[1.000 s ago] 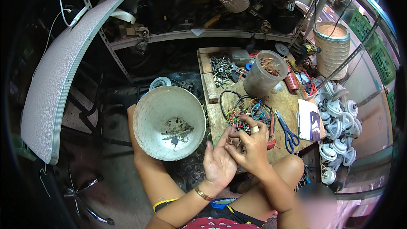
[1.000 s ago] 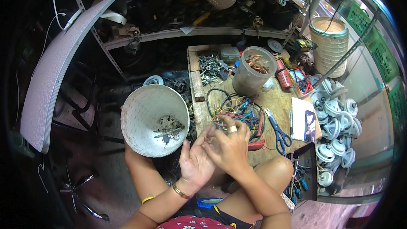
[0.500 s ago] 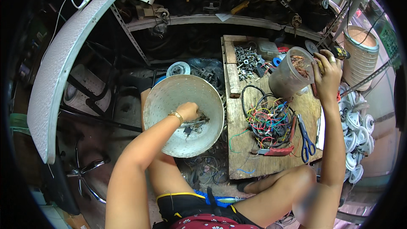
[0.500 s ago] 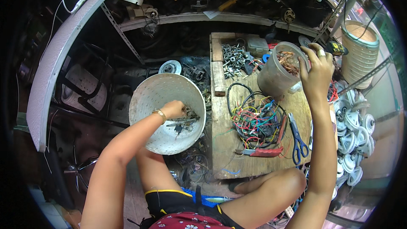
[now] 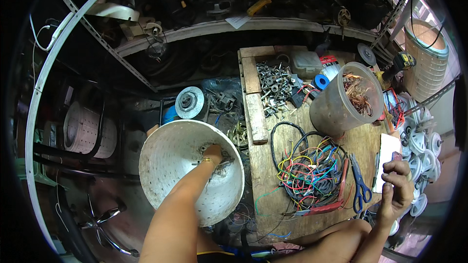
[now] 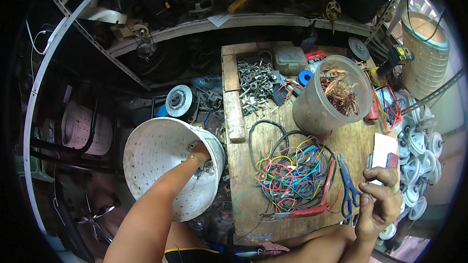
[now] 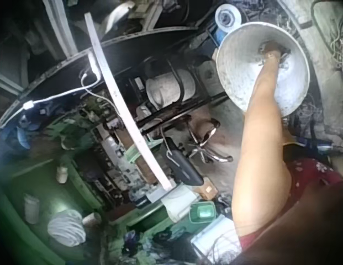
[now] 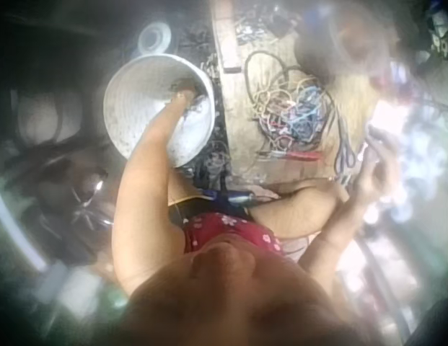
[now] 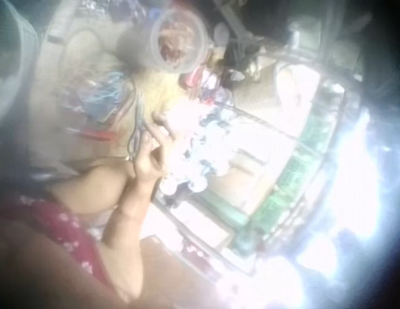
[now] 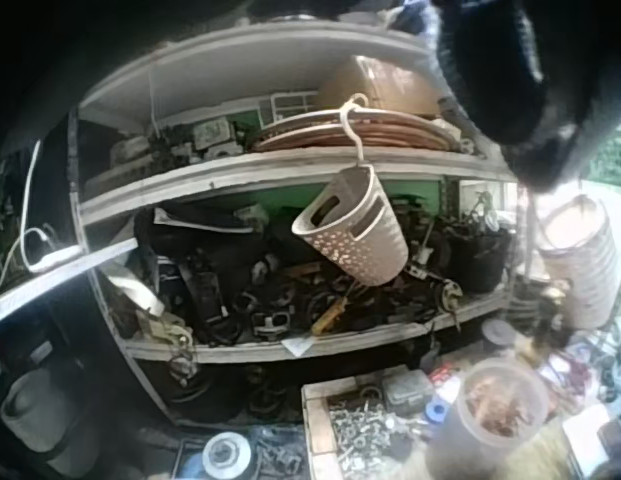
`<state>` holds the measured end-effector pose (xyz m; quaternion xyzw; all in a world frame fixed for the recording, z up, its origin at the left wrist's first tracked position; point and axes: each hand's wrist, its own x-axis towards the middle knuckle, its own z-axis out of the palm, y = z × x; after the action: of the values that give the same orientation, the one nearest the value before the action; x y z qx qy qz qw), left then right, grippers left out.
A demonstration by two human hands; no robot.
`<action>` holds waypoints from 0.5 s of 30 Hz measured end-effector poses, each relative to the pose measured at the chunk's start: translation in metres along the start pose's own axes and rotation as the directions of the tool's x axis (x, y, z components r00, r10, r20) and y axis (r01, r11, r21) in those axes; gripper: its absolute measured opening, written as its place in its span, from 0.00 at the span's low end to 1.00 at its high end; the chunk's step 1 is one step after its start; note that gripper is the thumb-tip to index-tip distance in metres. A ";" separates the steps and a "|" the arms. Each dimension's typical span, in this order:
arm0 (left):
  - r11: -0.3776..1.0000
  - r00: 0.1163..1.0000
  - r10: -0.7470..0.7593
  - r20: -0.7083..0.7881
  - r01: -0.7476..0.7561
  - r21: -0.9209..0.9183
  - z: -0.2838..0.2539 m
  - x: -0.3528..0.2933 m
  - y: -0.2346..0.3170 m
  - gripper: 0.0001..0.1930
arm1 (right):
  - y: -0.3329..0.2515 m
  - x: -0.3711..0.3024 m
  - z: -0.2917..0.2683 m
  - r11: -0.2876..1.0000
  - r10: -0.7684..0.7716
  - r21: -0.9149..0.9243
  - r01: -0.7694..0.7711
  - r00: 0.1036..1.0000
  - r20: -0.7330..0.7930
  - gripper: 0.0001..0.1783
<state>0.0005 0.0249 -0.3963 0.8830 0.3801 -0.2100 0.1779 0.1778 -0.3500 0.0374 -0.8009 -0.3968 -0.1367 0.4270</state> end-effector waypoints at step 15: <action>0.705 0.697 0.704 0.139 -0.709 -0.018 -0.329 -0.234 0.115 0.06 | -0.005 -0.008 -0.002 0.971 -0.231 0.087 0.222 0.966 0.117 0.08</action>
<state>0.0180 -0.0334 0.0195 0.9480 -0.0047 -0.1921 0.2537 0.1696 -0.3541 0.0372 -0.7412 -0.5168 -0.1191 0.4115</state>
